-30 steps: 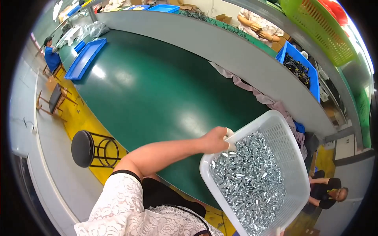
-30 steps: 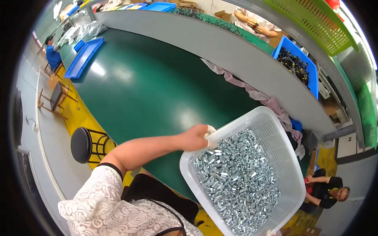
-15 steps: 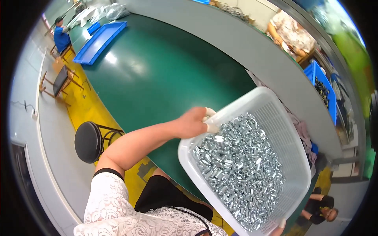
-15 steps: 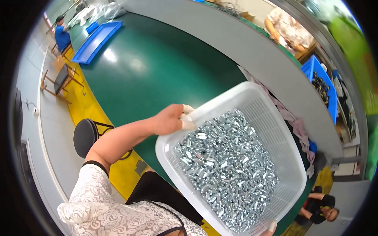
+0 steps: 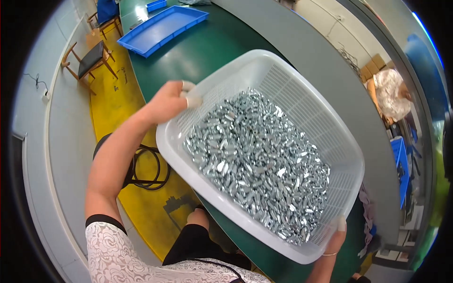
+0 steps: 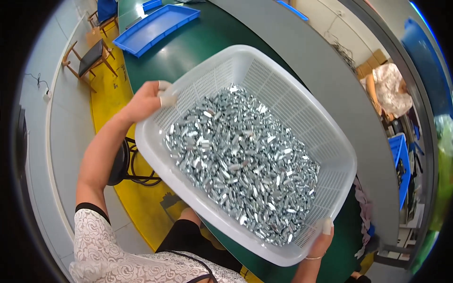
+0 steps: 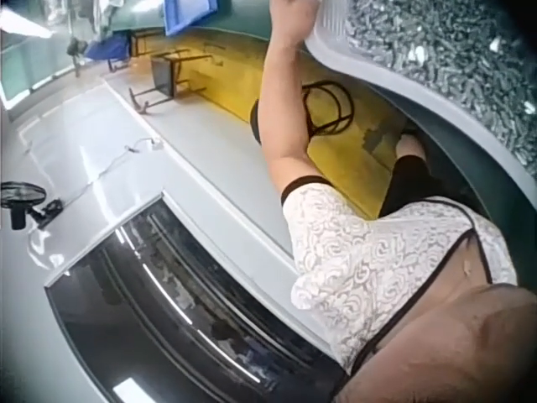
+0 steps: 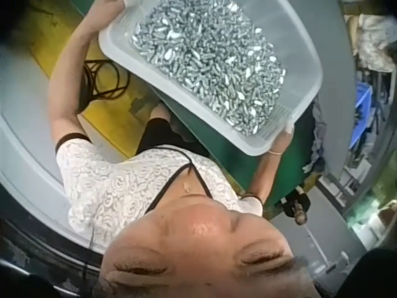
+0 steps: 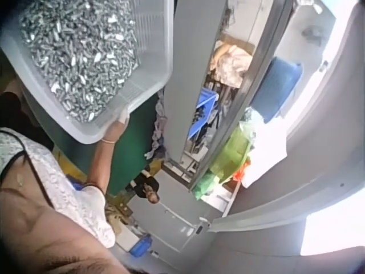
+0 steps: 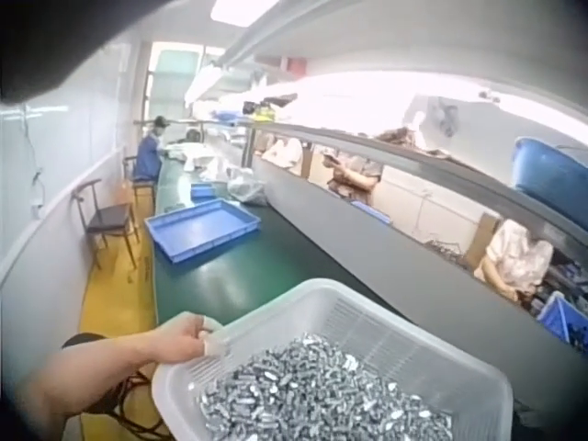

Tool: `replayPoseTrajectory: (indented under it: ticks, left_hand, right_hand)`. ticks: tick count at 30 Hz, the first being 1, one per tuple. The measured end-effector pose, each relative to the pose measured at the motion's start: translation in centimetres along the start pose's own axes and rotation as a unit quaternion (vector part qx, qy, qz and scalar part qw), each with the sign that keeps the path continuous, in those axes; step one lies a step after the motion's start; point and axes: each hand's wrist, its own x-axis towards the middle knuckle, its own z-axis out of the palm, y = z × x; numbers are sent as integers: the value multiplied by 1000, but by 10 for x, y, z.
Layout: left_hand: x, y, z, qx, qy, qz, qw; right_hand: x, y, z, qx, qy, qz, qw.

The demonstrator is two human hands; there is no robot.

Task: Sorting small metal components from a large bin into different trays and storage areas.

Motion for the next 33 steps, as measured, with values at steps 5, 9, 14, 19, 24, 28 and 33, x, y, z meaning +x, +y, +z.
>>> replayPoseTrajectory:
  ticks: [5,9,14,19,24,28,33]
  left_hand:
    - [-15,16,12,220,124,47,966]
    - [-47,14,46,412,263,42,871]
    - [-90,-15,56,375,345,-26,860]
    - [-92,-1,78,310,410,-73,854]
    - [-96,-7,78,251,450,-61,855]
    - [-91,-7,68,239,451,-41,859]
    - [-78,-6,59,202,434,-11,878]
  right_hand:
    - [9,6,-28,-22,-20,25,999]
    - [32,22,-30,-11,-16,-40,999]
    - [47,34,-29,-38,-39,-79,995]
    - [52,28,-32,36,-63,-92,993]
    - [46,31,-35,-7,-44,-92,995]
    - [44,30,-30,51,-55,-52,996]
    - [15,26,-17,72,-25,-20,997]
